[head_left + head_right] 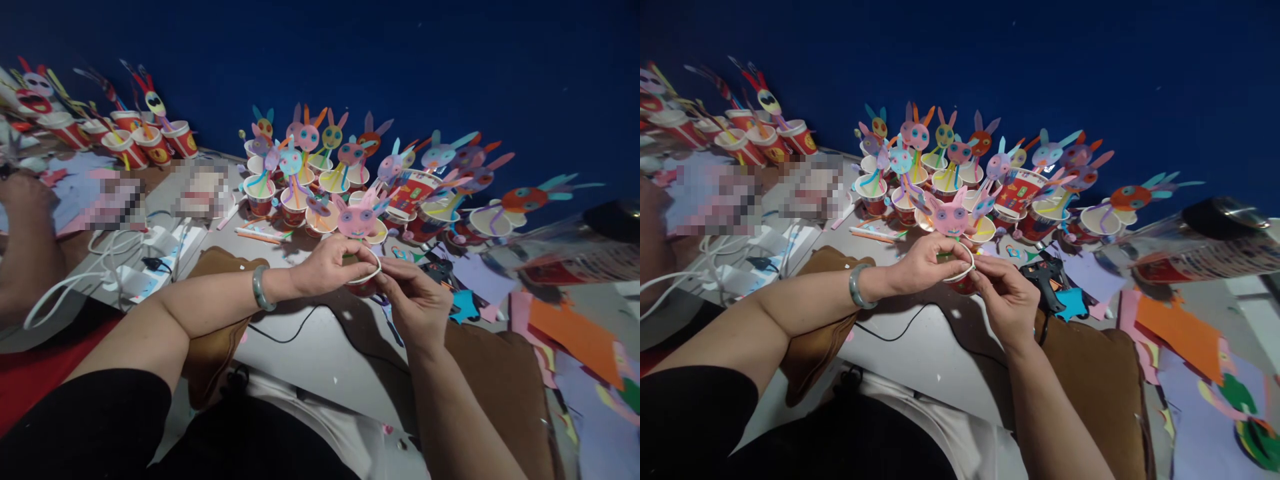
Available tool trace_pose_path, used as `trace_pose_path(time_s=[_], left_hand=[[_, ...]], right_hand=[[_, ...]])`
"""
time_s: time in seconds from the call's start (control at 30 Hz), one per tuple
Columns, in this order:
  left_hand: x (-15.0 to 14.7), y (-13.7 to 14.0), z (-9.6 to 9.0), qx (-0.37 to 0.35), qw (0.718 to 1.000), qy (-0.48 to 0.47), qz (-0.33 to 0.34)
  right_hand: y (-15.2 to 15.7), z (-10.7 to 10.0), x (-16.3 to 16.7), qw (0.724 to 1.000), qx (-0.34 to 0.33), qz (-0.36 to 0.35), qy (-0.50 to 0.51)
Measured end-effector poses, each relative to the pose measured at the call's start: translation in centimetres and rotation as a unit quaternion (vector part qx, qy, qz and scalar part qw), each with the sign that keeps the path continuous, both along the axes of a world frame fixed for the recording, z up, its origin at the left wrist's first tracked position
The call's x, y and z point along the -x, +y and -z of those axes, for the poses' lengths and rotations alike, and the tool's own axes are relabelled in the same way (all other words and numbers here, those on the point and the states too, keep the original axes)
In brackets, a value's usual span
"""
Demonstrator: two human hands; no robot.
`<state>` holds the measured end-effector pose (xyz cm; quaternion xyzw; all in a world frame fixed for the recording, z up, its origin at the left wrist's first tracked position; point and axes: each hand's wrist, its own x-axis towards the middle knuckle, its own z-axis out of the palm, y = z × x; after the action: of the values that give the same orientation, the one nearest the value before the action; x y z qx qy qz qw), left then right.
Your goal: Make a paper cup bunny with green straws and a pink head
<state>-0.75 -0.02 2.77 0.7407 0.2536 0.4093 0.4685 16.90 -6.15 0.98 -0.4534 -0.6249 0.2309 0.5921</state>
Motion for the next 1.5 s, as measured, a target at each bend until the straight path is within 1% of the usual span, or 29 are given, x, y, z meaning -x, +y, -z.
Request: trace_pose_path(time_s=[0.17,0.23,0.37,0.53,0.67,0.97,1.17,1.3,1.5], left_hand=[[0.02,-0.18,-0.06,-0.02,0.999,0.035,-0.034],[-0.1,-0.18,0.02,-0.025,0.998,0.045,-0.043],[-0.47,-0.07,0.34,-0.029,0.998,0.033,-0.051],[-0.55,0.08,0.48,-0.016,0.998,0.036,-0.057],[-0.38,0.11,0.36,-0.011,0.997,0.04,-0.064],[-0.19,-0.09,0.01,0.002,0.999,0.019,-0.039],[-0.24,-0.15,0.18,0.036,0.999,-0.031,-0.018],[-0.34,-0.12,0.54,0.05,0.998,-0.036,-0.017],[-0.37,-0.11,0.48,0.044,0.998,-0.023,-0.03]], right_hand=[[0.05,-0.08,-0.03,0.999,-0.023,0.007,-0.023],[0.05,-0.11,-0.04,0.999,-0.022,0.015,-0.032],[0.1,-0.14,-0.03,0.999,-0.017,0.031,-0.041],[0.18,-0.22,-0.01,0.999,-0.011,0.018,-0.041],[0.15,-0.32,-0.08,0.999,-0.005,0.034,-0.038],[0.22,-0.2,-0.26,0.999,-0.013,0.028,-0.028],[0.23,-0.03,-0.28,1.0,0.016,0.019,-0.004],[0.23,-0.03,-0.08,1.0,0.028,0.011,-0.001],[0.18,-0.12,0.02,0.999,0.04,0.007,0.016]])
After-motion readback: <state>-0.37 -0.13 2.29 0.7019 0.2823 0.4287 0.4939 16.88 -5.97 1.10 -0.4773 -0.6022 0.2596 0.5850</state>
